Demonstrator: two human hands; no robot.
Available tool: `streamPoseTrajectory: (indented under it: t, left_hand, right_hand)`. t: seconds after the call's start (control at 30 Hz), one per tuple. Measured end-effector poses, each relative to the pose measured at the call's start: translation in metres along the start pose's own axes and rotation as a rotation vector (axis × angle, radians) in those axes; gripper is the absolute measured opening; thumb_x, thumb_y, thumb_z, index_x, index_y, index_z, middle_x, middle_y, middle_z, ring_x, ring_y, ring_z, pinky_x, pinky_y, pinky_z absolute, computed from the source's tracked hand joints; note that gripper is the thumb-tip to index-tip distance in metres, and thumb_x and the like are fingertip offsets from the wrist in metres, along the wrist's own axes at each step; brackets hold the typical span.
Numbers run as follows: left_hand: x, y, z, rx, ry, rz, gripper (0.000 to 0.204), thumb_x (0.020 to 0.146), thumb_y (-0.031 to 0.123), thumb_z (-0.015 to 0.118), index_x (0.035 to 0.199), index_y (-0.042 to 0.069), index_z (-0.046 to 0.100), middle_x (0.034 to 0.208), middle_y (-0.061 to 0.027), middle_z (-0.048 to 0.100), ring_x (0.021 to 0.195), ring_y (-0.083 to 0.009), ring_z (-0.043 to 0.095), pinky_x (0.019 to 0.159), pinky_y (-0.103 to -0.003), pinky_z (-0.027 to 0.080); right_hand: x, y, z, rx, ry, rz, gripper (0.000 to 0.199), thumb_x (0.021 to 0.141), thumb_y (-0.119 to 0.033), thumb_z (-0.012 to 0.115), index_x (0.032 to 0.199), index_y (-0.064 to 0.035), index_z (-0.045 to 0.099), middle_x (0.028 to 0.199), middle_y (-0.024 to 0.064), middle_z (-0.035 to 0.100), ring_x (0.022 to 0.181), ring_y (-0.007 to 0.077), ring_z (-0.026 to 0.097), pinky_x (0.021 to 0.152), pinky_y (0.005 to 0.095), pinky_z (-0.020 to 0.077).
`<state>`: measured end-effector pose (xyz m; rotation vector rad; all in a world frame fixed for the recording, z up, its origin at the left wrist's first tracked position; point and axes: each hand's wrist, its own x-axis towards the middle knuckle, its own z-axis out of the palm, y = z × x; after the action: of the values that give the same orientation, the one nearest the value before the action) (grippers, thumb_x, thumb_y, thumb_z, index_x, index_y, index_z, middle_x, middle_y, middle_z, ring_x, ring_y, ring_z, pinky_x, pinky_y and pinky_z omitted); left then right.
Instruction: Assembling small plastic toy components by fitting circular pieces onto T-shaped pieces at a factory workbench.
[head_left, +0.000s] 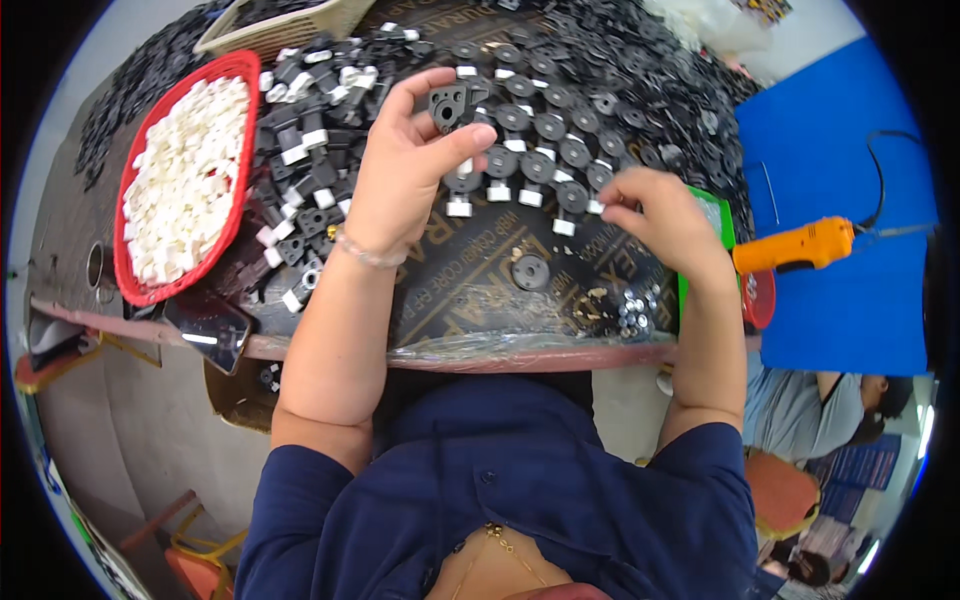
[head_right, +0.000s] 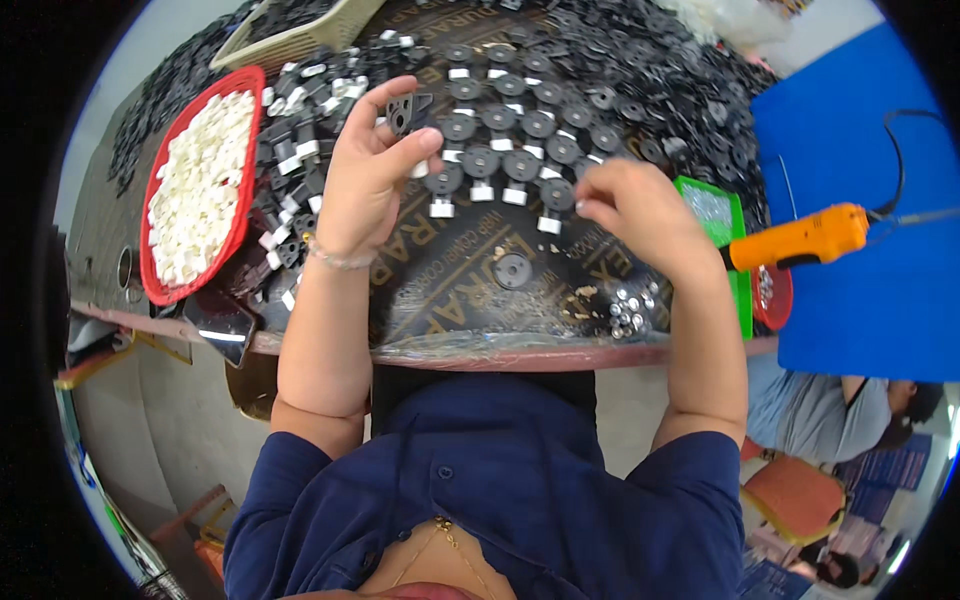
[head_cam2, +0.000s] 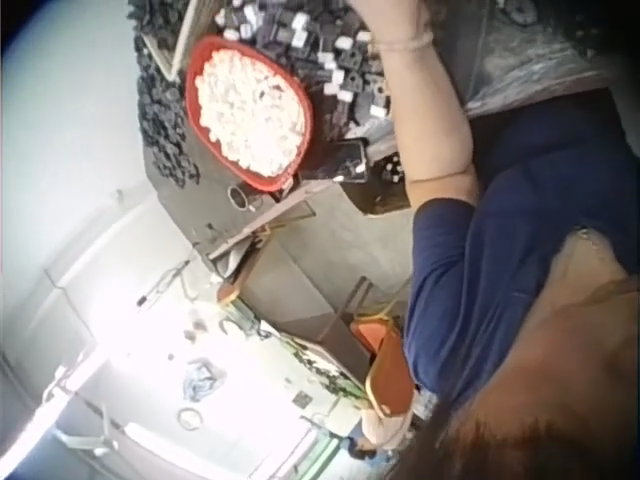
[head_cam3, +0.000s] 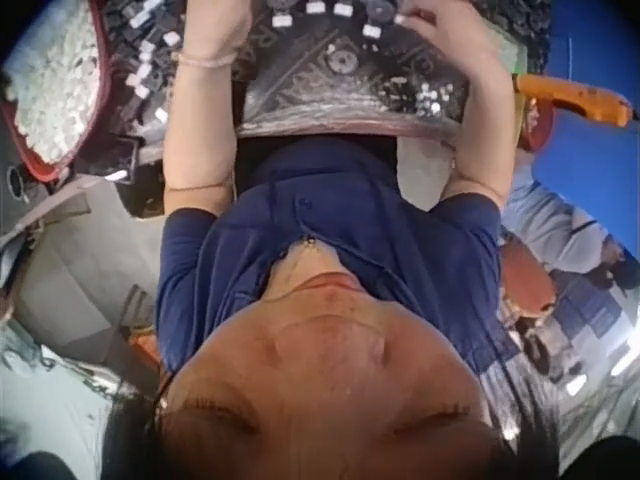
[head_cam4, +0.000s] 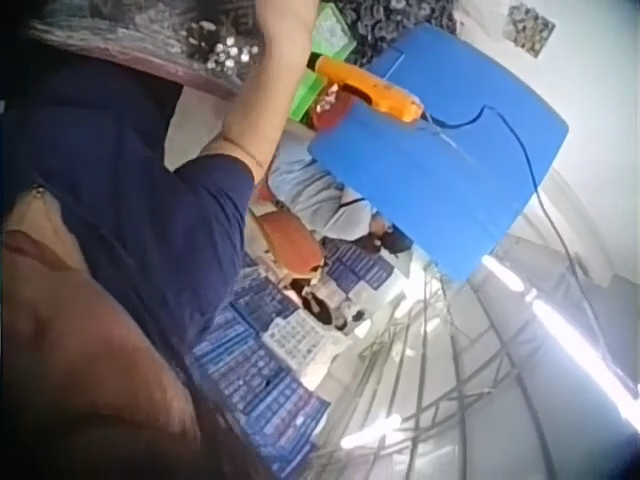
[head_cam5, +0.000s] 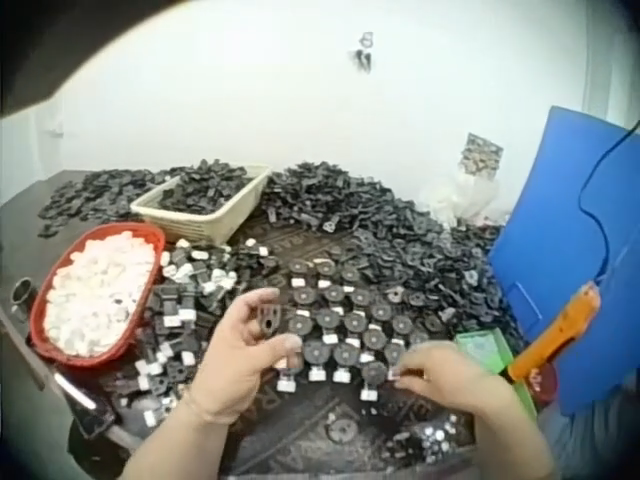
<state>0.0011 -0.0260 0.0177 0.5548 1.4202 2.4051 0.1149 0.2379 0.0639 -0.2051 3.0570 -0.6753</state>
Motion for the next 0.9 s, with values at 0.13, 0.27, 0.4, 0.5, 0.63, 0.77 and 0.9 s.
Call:
streamPoseTrajectory:
  t: [0.13, 0.27, 0.4, 0.5, 0.63, 0.77, 0.9]
  left_hand:
    - [-0.014, -0.019, 0.021, -0.142, -0.162, -0.201, 0.053, 0.088, 0.005, 0.076, 0.134, 0.003, 0.05, 0.088, -0.0056, 0.066, 0.071, -0.0115, 0.063, 0.067, -0.025, 0.051]
    - [-0.024, -0.041, 0.03, -0.151, -0.138, -0.354, 0.055, 0.09, 0.007, 0.075, 0.137, 0.005, 0.045, 0.092, -0.0078, 0.065, 0.08, -0.016, 0.068, 0.073, -0.027, 0.055]
    - [-0.024, -0.047, 0.035, -0.191, -0.092, -0.445, 0.057, 0.093, 0.009, 0.072, 0.141, 0.006, 0.04, 0.107, -0.015, 0.064, 0.098, -0.0241, 0.07, 0.081, -0.034, 0.059]
    - [-0.023, -0.049, 0.035, -0.185, -0.117, -0.449, 0.052, 0.099, 0.014, 0.062, 0.144, 0.005, 0.038, 0.116, -0.0174, 0.062, 0.102, -0.0261, 0.068, 0.085, -0.037, 0.059]
    - [-0.023, -0.053, 0.033, -0.179, -0.133, -0.465, 0.051, 0.102, 0.016, 0.057, 0.146, 0.003, 0.036, 0.118, -0.0183, 0.062, 0.102, -0.0266, 0.068, 0.086, -0.038, 0.059]
    - [-0.023, -0.055, 0.031, -0.172, -0.136, -0.464, 0.052, 0.101, 0.014, 0.056, 0.147, 0.003, 0.035, 0.119, -0.0194, 0.062, 0.106, -0.0288, 0.068, 0.088, -0.04, 0.058]
    - [-0.021, -0.059, 0.03, -0.19, -0.154, -0.473, 0.052, 0.101, 0.014, 0.058, 0.147, 0.005, 0.036, 0.121, -0.0205, 0.062, 0.107, -0.0293, 0.068, 0.089, -0.041, 0.057]
  right_hand:
    - [-0.074, 0.04, 0.018, -0.104, 0.0, 0.137, 0.011, 0.078, -0.005, 0.075, 0.084, 0.0013, 0.07, 0.085, 0.0147, 0.067, 0.08, 0.0309, 0.067, 0.071, 0.0378, 0.0525]
    - [-0.109, 0.045, 0.041, -0.14, 0.028, 0.169, 0.01, 0.077, -0.007, 0.075, 0.083, -0.0008, 0.071, 0.084, 0.0138, 0.067, 0.084, 0.0335, 0.064, 0.076, 0.0421, 0.0509]
    - [-0.112, 0.036, 0.056, -0.131, 0.117, 0.194, 0.01, 0.077, -0.008, 0.075, 0.083, -0.0013, 0.071, 0.082, 0.0123, 0.067, 0.085, 0.0335, 0.063, 0.079, 0.0424, 0.0502]
    - [-0.111, 0.033, 0.06, -0.194, 0.12, 0.17, 0.006, 0.077, -0.004, 0.072, 0.082, -0.0017, 0.07, 0.082, 0.0126, 0.066, 0.084, 0.0336, 0.063, 0.079, 0.043, 0.0497]
    - [-0.108, 0.026, 0.065, -0.306, 0.114, 0.144, 0.004, 0.076, -0.001, 0.07, 0.08, -0.002, 0.068, 0.081, 0.0137, 0.065, 0.083, 0.0338, 0.063, 0.079, 0.044, 0.0493]
    - [-0.106, 0.023, 0.067, -0.35, 0.085, 0.116, 0.005, 0.075, 0.0, 0.07, 0.08, -0.002, 0.069, 0.082, 0.0138, 0.066, 0.084, 0.0342, 0.063, 0.08, 0.0443, 0.0497]
    - [-0.104, 0.022, 0.065, -0.363, 0.077, 0.093, 0.007, 0.074, 0.001, 0.07, 0.08, -0.0018, 0.07, 0.082, 0.014, 0.066, 0.083, 0.0343, 0.063, 0.08, 0.0445, 0.05]
